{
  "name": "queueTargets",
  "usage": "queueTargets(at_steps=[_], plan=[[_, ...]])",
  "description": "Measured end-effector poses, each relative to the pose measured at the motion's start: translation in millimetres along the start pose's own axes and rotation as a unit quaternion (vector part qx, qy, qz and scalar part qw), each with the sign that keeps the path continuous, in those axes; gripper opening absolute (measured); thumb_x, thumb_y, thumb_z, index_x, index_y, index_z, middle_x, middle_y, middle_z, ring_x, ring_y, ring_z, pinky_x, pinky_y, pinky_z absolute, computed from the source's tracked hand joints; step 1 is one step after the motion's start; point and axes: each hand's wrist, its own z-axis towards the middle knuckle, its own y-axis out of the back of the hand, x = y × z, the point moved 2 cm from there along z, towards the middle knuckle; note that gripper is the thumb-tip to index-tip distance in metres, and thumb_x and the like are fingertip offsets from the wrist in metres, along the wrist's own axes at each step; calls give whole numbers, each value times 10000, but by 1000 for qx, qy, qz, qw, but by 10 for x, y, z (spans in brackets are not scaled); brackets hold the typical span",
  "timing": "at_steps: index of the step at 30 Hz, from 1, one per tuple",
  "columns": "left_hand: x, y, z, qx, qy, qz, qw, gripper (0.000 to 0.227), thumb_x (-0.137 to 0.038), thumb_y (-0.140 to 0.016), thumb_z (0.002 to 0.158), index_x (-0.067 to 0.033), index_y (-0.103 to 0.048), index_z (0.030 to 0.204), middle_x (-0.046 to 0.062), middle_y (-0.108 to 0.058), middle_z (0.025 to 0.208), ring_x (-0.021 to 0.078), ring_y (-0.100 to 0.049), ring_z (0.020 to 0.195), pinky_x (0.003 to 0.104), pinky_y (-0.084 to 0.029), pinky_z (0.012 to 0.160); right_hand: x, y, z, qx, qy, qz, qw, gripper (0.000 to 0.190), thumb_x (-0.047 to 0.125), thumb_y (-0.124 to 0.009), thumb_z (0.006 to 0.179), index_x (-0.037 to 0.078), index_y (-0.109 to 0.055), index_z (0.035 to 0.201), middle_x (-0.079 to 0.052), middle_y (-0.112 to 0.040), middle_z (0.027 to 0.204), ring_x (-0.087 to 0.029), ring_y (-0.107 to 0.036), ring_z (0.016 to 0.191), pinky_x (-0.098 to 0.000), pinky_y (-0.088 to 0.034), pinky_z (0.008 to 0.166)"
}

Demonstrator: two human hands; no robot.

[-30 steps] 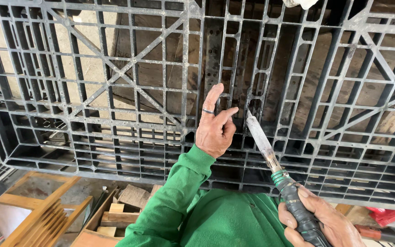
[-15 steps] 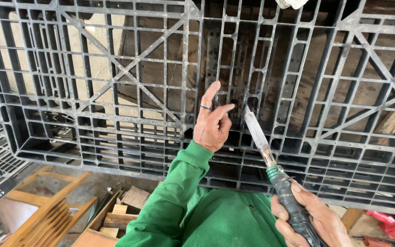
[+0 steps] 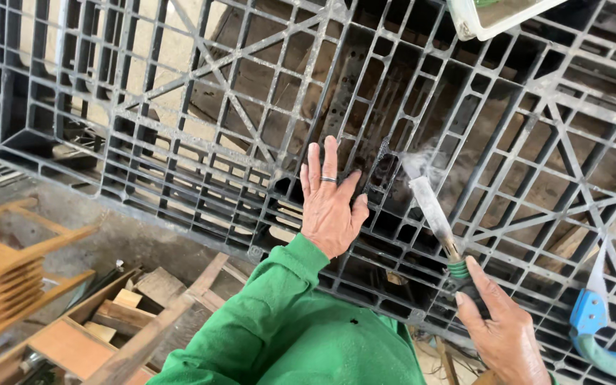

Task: The person uses a soldering iron to melt and fuse a broken section of a black plastic crate. They apply heat to the damaged area, then press a small piece of plastic into the gap to fill it. The person works on a single crate placed on a wooden workbench in a workshop.

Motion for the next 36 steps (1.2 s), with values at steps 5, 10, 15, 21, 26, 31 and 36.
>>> queueTargets(at_steps=[5,10,15,21,26,31,36], plan=[[-29,-60,85,57,46,0,997,522,-368,-654,902,-24,-699,1291,200,57,1706,539,42,1549,723,-66,1192,70,33,158,53,-22,-3,998,614,152,-708,862,151,-560,1458,-87,-744,997,-165,-683,727,-291,-561,727],[-14,-62,121,86,69,-25,994,503,-422,-660,881,-67,-743,1228,132,67,1717,528,63,1555,722,-46,1196,182,34,216,70,16,-27,997,625,150,-710,860,150,-554,1464,-107,-691,869,-169,-635,710,-281,-541,748],[3,-75,132,78,77,-32,994,502,-448,-678,866,-59,-766,1172,105,57,1727,514,55,1568,720,-48,1206,306,81,266,71,29,-36,996,625,153,-715,856,160,-562,1462,-100,-676,873,-174,-629,699,-279,-539,746],[34,-89,119,81,70,-47,993,486,-441,-683,883,-47,-765,1156,108,58,1732,521,72,1570,735,-37,1198,468,174,360,74,48,-59,994,607,147,-698,867,127,-552,1456,-115,-688,857,-185,-616,724,-303,-545,709],[25,-50,137,78,70,-52,993,482,-424,-684,856,-58,-770,1157,114,49,1729,522,55,1566,732,-56,1196,587,188,494,52,140,-84,985,566,134,-684,887,87,-564,1438,-158,-680,914,-237,-625,705,-321,-538,703],[0,-4,141,65,57,-51,995,496,-420,-692,850,-55,-764,1178,124,38,1727,525,23,1558,719,-83,1194,641,160,507,58,114,-79,989,584,135,-681,886,96,-551,1454,-162,-693,949,-253,-655,730,-336,-542,727],[13,-2,155,77,69,-55,993,490,-407,-686,839,-50,-766,1166,131,44,1725,532,23,1559,728,-69,1185,647,216,370,79,102,-60,990,603,129,-684,869,80,-535,1451,-168,-728,1047,-243,-729,885,-347,-535,812]])
